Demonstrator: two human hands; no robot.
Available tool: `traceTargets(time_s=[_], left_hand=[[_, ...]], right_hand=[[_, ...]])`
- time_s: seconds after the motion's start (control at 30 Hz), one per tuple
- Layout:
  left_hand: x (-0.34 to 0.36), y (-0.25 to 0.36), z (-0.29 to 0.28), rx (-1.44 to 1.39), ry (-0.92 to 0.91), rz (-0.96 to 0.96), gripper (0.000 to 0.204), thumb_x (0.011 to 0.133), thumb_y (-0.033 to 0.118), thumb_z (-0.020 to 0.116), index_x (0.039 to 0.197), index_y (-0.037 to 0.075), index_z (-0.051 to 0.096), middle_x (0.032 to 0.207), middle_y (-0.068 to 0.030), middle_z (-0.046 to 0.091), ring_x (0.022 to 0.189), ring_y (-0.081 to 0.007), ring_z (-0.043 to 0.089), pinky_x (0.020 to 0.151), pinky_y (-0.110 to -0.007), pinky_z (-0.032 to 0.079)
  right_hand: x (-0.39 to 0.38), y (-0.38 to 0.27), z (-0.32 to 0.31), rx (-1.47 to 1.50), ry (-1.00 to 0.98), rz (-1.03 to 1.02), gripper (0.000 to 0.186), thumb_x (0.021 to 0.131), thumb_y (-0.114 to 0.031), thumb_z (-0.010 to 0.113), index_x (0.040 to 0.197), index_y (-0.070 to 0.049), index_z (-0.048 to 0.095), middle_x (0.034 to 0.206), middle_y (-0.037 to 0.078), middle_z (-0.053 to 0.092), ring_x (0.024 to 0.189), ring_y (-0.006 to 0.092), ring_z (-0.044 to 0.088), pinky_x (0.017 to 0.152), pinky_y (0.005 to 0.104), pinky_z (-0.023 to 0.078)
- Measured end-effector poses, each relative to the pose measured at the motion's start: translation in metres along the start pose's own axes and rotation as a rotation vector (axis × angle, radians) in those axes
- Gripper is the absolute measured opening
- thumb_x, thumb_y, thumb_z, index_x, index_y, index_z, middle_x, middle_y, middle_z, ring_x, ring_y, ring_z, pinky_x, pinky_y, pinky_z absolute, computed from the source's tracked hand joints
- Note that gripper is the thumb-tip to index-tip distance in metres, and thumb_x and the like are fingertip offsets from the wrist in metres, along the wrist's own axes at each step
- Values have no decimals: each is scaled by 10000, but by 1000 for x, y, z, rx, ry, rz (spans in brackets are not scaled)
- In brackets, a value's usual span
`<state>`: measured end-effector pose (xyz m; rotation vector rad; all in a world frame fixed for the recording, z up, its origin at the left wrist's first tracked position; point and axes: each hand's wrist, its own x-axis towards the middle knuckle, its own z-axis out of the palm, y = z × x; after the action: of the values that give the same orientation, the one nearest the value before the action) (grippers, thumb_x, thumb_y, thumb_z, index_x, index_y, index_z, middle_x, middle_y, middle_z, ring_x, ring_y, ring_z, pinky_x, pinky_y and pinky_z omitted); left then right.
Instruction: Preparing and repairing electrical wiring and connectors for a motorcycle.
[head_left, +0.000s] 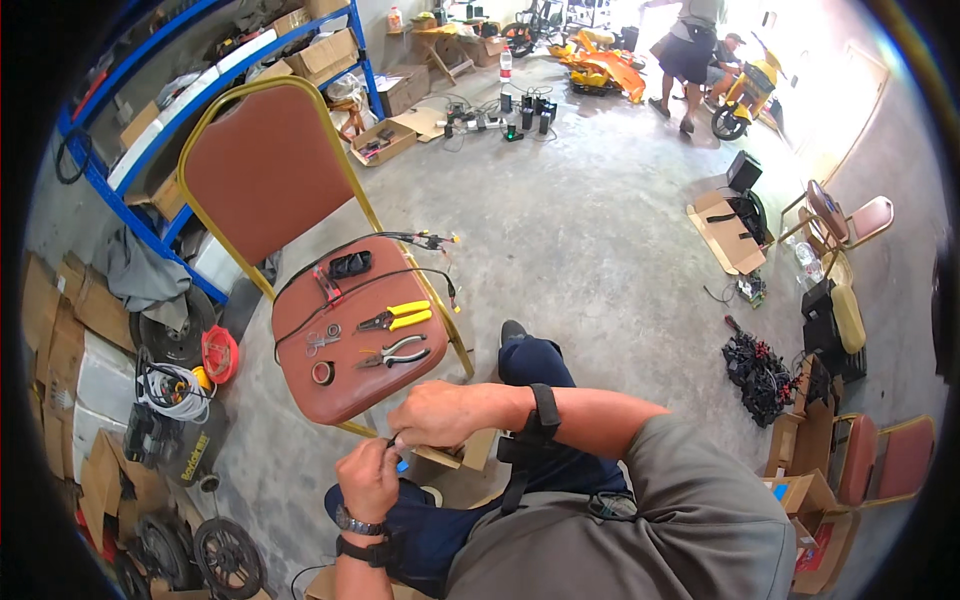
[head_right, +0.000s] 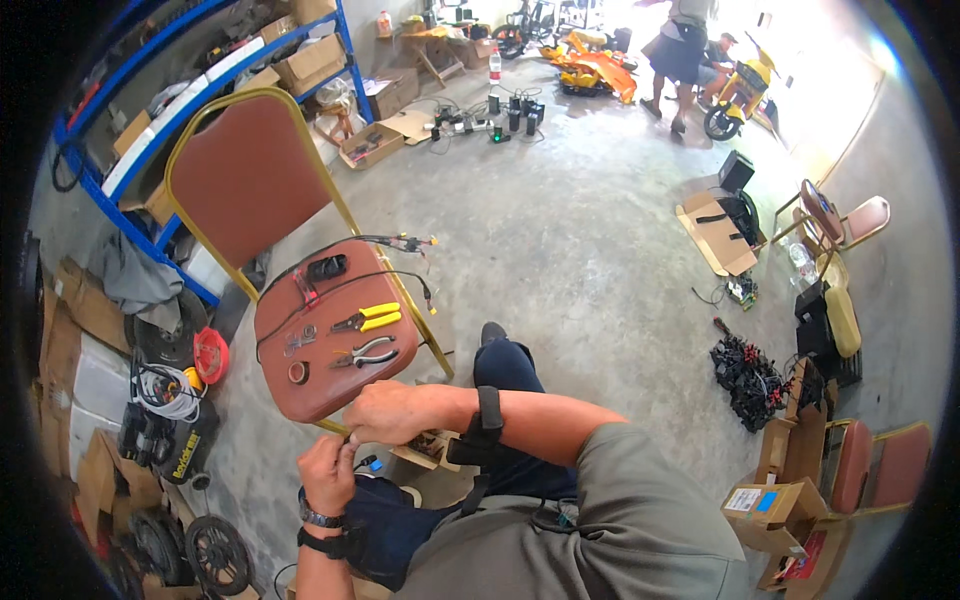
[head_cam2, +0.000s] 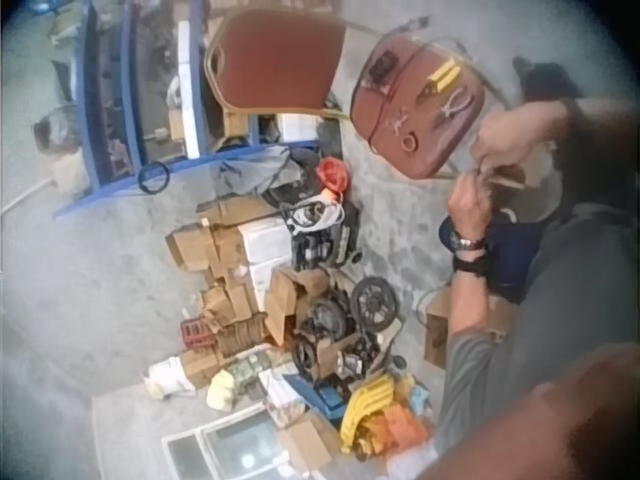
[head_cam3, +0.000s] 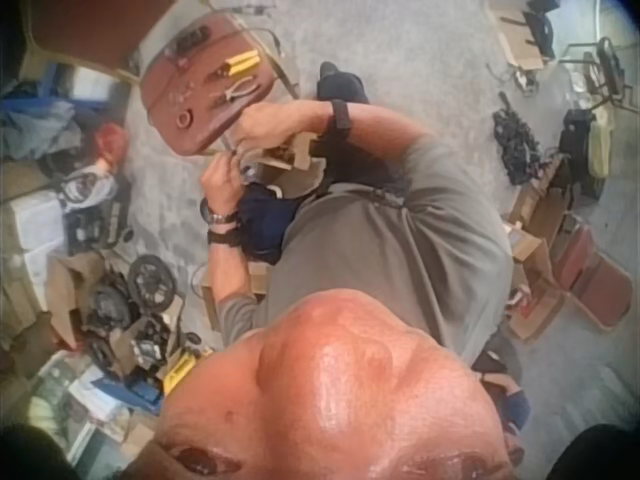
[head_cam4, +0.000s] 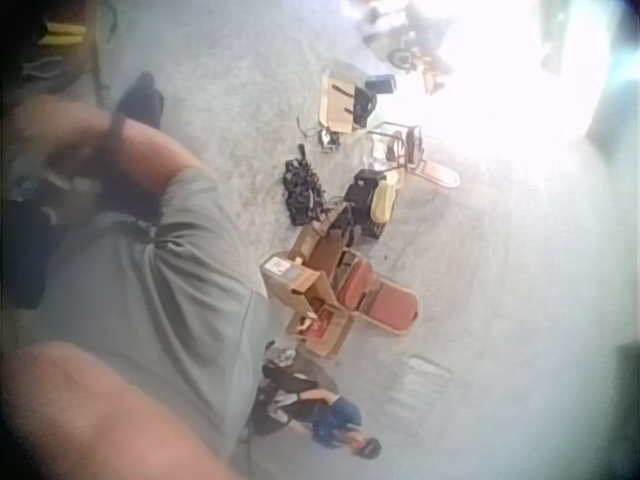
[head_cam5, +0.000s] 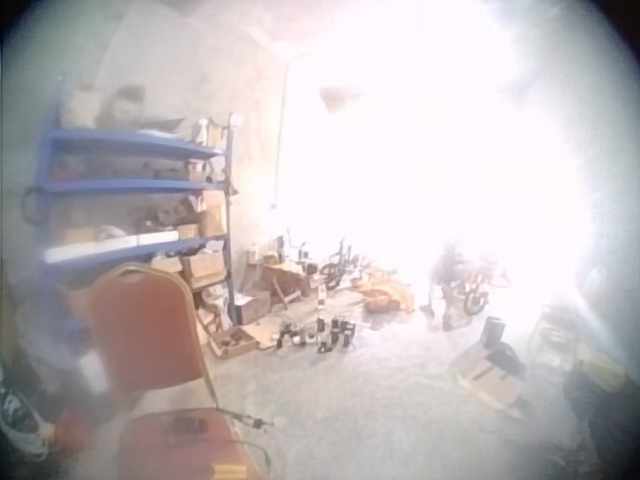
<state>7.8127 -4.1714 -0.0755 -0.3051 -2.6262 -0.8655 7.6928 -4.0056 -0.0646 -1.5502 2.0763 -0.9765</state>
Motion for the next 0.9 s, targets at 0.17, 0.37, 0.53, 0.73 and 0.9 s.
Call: traceTargets(time_s=[0.17, 0.37, 0.53, 0.73, 0.9], left_hand=[[3, -9, -30, 22, 161, -90, 78, 768, 68, 646, 794, 17, 594, 688, -135, 562, 574, -322, 542, 514, -365, 414], [5, -20, -65, 34, 295, -148, 111, 796, 91, 655, 800, 2, 589, 645, -104, 531, 534, -242, 496, 508, -320, 385], [4, -33, -82, -11, 328, -174, 137, 782, 90, 676, 809, -11, 588, 624, -89, 523, 525, -199, 474, 503, -296, 375], [-5, -58, -99, 29, 205, -233, 171, 731, 95, 717, 733, -12, 583, 601, -86, 531, 518, -185, 472, 498, -289, 374], [-17, -83, -105, -22, 155, -334, 133, 706, 63, 692, 673, -20, 594, 561, -70, 538, 508, -132, 478, 497, -269, 378]], right_hand=[[0, 23, -16, 79, 103, -79, 223, 804, -237, 621, 831, -19, 581, 757, 154, 587, 738, 321, 587, 650, 390, 452], [4, 57, -25, 285, 156, 109, 210, 812, -208, 628, 838, -1, 613, 705, 117, 600, 674, 211, 590, 633, 334, 451], [6, 63, -33, 255, 202, 88, 216, 809, -219, 645, 817, -3, 630, 717, 109, 612, 687, 204, 591, 629, 330, 449], [5, 60, -57, 154, 354, 57, 210, 795, -223, 661, 823, -15, 657, 739, 131, 624, 692, 246, 604, 633, 352, 464], [-1, 68, -84, 5, 417, 85, 248, 782, -254, 664, 762, -9, 630, 694, 161, 588, 643, 306, 583, 600, 379, 460]])
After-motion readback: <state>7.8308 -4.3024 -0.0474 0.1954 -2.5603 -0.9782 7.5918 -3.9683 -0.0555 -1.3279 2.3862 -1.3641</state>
